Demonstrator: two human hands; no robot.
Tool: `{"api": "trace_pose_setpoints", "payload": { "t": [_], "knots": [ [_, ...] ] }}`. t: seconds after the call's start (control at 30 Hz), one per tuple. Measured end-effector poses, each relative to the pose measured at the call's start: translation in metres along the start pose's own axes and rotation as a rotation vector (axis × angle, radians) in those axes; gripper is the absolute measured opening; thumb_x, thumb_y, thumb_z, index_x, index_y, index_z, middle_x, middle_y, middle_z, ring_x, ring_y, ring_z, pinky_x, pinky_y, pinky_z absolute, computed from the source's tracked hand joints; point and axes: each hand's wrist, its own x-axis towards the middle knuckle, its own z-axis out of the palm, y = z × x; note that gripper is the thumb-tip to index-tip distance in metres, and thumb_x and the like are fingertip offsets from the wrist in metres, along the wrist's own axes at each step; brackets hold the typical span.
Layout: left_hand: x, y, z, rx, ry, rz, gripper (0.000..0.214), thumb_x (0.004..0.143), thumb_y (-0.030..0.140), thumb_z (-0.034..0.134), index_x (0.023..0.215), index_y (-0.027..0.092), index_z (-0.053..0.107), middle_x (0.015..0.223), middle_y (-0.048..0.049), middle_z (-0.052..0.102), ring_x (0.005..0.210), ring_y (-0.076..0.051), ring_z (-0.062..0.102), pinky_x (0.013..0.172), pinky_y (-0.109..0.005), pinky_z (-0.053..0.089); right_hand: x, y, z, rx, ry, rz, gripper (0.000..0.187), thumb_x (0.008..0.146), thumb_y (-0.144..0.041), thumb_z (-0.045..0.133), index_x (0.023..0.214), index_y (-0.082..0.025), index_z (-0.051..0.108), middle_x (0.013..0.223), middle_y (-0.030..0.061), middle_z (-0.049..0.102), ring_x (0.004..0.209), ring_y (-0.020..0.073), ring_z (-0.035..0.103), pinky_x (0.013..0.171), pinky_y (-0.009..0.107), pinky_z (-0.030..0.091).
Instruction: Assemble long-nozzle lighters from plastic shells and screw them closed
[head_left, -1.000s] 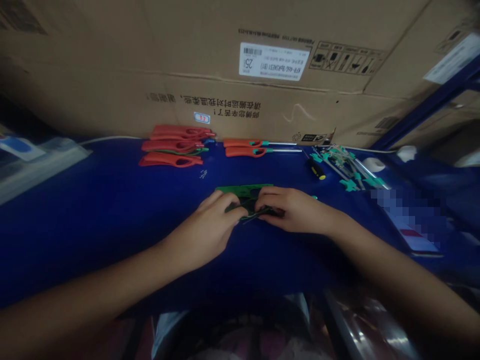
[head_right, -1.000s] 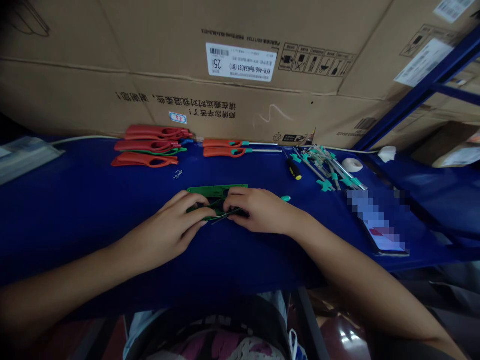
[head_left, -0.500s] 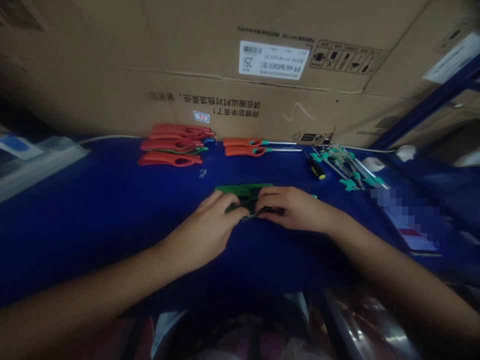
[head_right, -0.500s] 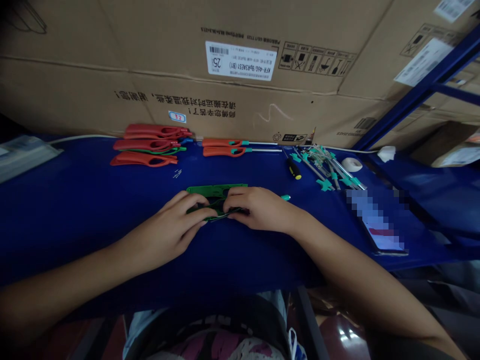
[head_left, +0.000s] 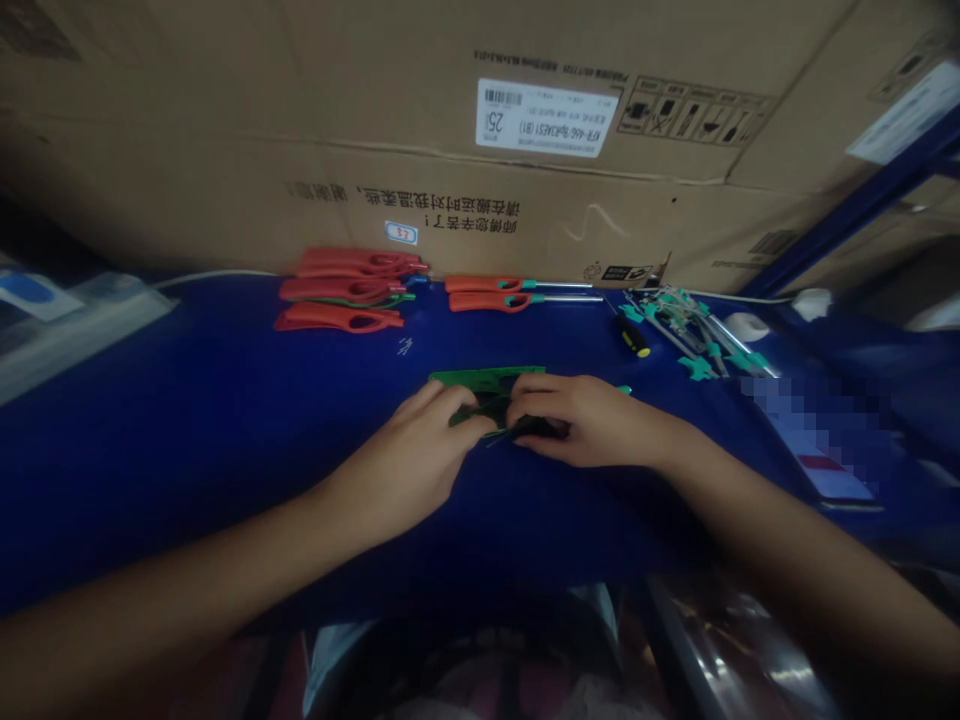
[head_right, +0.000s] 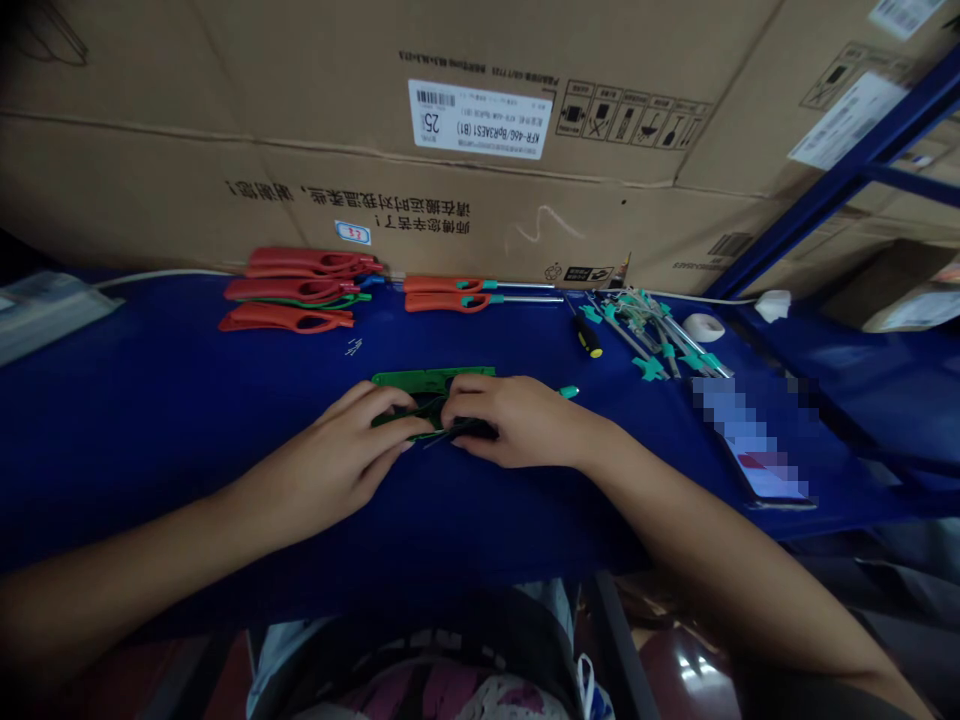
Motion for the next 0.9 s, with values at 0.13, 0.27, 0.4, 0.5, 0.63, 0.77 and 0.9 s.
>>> {"api": "trace_pose_setpoints", "payload": {
  "t": [0.13, 0.27, 0.4, 0.5, 0.63, 0.77, 0.9],
  "knots": [
    [0.0002, -0.0002, -0.0005, 0.016, -0.004, -0.003, 0.033, 0.094, 0.004, 0.049, 0.117, 0.019, 0.067, 0.113, -0.0092, 0.058, 0.109, -0.025, 0.053, 0.101, -0.045, 0.049, -0.0004, 0.0005, 0.0008, -0.013, -0.003, 0.011, 0.007, 0.092, -0.025, 0.065, 0.091, -0.019, 0.068, 0.106, 0.0033, 0.062, 0.071, 0.0092, 0.057, 0.064, 0.022, 0.043],
    [0.0005, 0.0, -0.0015, 0.021, 0.007, 0.001, 0.036, 0.093, 0.004, 0.05, 0.12, 0.021, 0.067, 0.113, -0.0092, 0.059, 0.108, -0.026, 0.054, 0.098, -0.046, 0.051, 0.0008, 0.0035, 0.0031, 0.015, 0.038, 0.026, 0.017, 0.093, -0.025, 0.064, 0.078, -0.016, 0.062, 0.1, 0.0037, 0.06, 0.068, 0.0083, 0.054, 0.064, 0.023, 0.042],
    [0.0008, 0.0008, -0.0026, 0.034, 0.006, 0.009, 0.038, 0.093, 0.003, 0.05, 0.12, 0.021, 0.069, 0.113, -0.0096, 0.059, 0.108, -0.026, 0.054, 0.098, -0.045, 0.052, 0.0027, 0.0045, 0.0035, 0.029, 0.044, 0.038, 0.004, 0.09, -0.016, 0.064, 0.087, -0.017, 0.063, 0.098, 0.0023, 0.058, 0.066, 0.008, 0.051, 0.062, 0.022, 0.041],
    [0.0005, 0.0011, -0.0026, 0.068, -0.003, 0.009, 0.038, 0.093, 0.003, 0.051, 0.121, 0.021, 0.069, 0.112, -0.0097, 0.061, 0.108, -0.026, 0.054, 0.098, -0.046, 0.052, 0.0028, 0.0038, 0.0019, 0.03, 0.035, 0.03, 0.007, 0.09, -0.013, 0.063, 0.095, -0.018, 0.064, 0.096, 0.0024, 0.059, 0.071, 0.0099, 0.054, 0.064, 0.022, 0.042],
    [-0.0011, 0.0009, -0.0011, 0.083, 0.014, 0.033, 0.038, 0.093, 0.005, 0.051, 0.123, 0.022, 0.067, 0.114, -0.0096, 0.061, 0.109, -0.026, 0.054, 0.098, -0.046, 0.053, 0.0018, 0.0048, 0.0005, 0.041, 0.045, 0.007, 0.007, 0.092, -0.014, 0.06, 0.095, -0.019, 0.065, 0.094, 0.0034, 0.06, 0.076, 0.0125, 0.057, 0.066, 0.024, 0.044],
    [-0.0027, 0.0005, -0.0006, 0.063, 0.023, 0.038, 0.039, 0.094, 0.005, 0.051, 0.125, 0.022, 0.066, 0.116, -0.0096, 0.061, 0.111, -0.026, 0.054, 0.098, -0.045, 0.052, 0.0015, 0.0058, -0.0004, 0.034, 0.045, 0.003, 0.008, 0.094, -0.013, 0.059, 0.095, -0.018, 0.066, 0.094, 0.0042, 0.062, 0.08, 0.014, 0.06, 0.071, 0.025, 0.045],
    [-0.0023, 0.0007, -0.0003, 0.063, 0.022, 0.037, 0.037, 0.095, 0.006, 0.05, 0.124, 0.022, 0.067, 0.114, -0.0099, 0.061, 0.109, -0.026, 0.054, 0.097, -0.045, 0.052, 0.0016, 0.0043, -0.0023, 0.039, 0.033, 0.008, 0.012, 0.094, -0.011, 0.057, 0.092, -0.017, 0.067, 0.094, 0.0051, 0.064, 0.083, 0.015, 0.062, 0.074, 0.026, 0.047]
  ]
}}
